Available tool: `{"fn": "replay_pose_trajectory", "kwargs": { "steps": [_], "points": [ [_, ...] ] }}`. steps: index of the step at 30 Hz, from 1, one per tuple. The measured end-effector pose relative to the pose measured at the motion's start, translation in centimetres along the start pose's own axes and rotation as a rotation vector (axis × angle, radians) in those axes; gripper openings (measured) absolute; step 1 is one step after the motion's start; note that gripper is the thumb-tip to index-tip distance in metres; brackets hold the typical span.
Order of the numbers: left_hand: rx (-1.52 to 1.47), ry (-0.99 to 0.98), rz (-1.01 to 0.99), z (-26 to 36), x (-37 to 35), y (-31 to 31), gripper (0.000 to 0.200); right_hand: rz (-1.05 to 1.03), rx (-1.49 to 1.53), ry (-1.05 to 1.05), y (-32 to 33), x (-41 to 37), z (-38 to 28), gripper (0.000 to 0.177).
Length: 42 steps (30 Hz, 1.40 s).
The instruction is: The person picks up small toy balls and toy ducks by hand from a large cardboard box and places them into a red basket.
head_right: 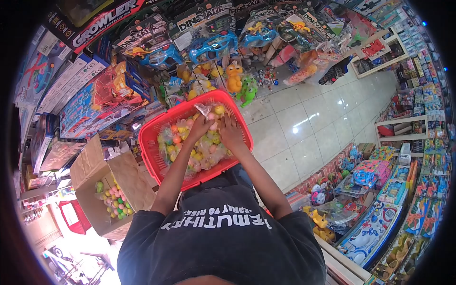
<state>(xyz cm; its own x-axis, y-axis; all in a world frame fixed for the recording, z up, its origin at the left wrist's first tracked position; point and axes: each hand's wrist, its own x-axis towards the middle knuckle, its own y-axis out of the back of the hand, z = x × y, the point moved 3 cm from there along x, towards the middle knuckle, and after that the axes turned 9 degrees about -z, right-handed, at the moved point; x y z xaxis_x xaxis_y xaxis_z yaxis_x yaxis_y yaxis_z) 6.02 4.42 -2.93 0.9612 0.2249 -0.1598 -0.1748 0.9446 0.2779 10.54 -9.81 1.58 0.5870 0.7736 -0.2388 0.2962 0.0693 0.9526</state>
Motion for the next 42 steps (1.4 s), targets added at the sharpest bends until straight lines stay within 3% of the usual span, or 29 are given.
{"fn": "replay_pose_trajectory", "kwargs": {
  "steps": [2,4,8,14,18,23,26,30,32,34,42],
  "points": [
    [-0.067,-0.012,0.058,0.2,-0.7,0.4,0.048,-0.021,0.004,-0.009,-0.5,0.0,-0.1,0.068],
    [-0.126,0.005,0.098,-1.0,-0.7,0.2,0.046,0.050,-0.051,-0.017,-0.3,0.3,-0.3,0.052],
    [-0.171,0.084,0.114,-0.8,-1.8,0.4,0.038,0.055,-0.069,-0.008,0.4,0.8,-0.8,0.051],
    [-0.141,0.029,0.160,0.5,-2.4,0.2,0.033,0.070,-0.071,-0.020,0.4,0.6,-0.8,0.052],
    [-0.333,0.136,0.096,0.6,-3.1,0.1,0.034,0.081,0.201,0.058,2.6,-1.4,0.2,0.055],
    [-0.186,-0.007,0.118,1.9,-3.9,0.4,0.045,0.185,0.483,0.030,5.7,-4.1,1.5,0.044],
    [-0.076,0.094,-0.019,2.8,-4.1,-0.3,0.049,0.223,0.571,0.056,6.5,-4.8,1.8,0.035],
    [-0.041,0.052,-0.059,3.7,-4.3,-1.2,0.046,0.232,0.747,-0.008,6.9,-5.6,1.9,0.026],
    [-0.050,0.156,-0.118,4.0,-4.6,-1.4,0.046,0.247,0.812,-0.019,7.2,-6.0,2.0,0.024],
    [-0.042,0.105,-0.122,2.7,-4.8,-2.2,0.045,0.087,0.875,-0.147,6.5,-6.4,2.5,0.018],
    [0.038,0.090,-0.123,2.3,-4.7,-4.4,0.048,-0.213,0.550,-0.145,4.5,-6.5,2.9,0.016]
  ]
}}
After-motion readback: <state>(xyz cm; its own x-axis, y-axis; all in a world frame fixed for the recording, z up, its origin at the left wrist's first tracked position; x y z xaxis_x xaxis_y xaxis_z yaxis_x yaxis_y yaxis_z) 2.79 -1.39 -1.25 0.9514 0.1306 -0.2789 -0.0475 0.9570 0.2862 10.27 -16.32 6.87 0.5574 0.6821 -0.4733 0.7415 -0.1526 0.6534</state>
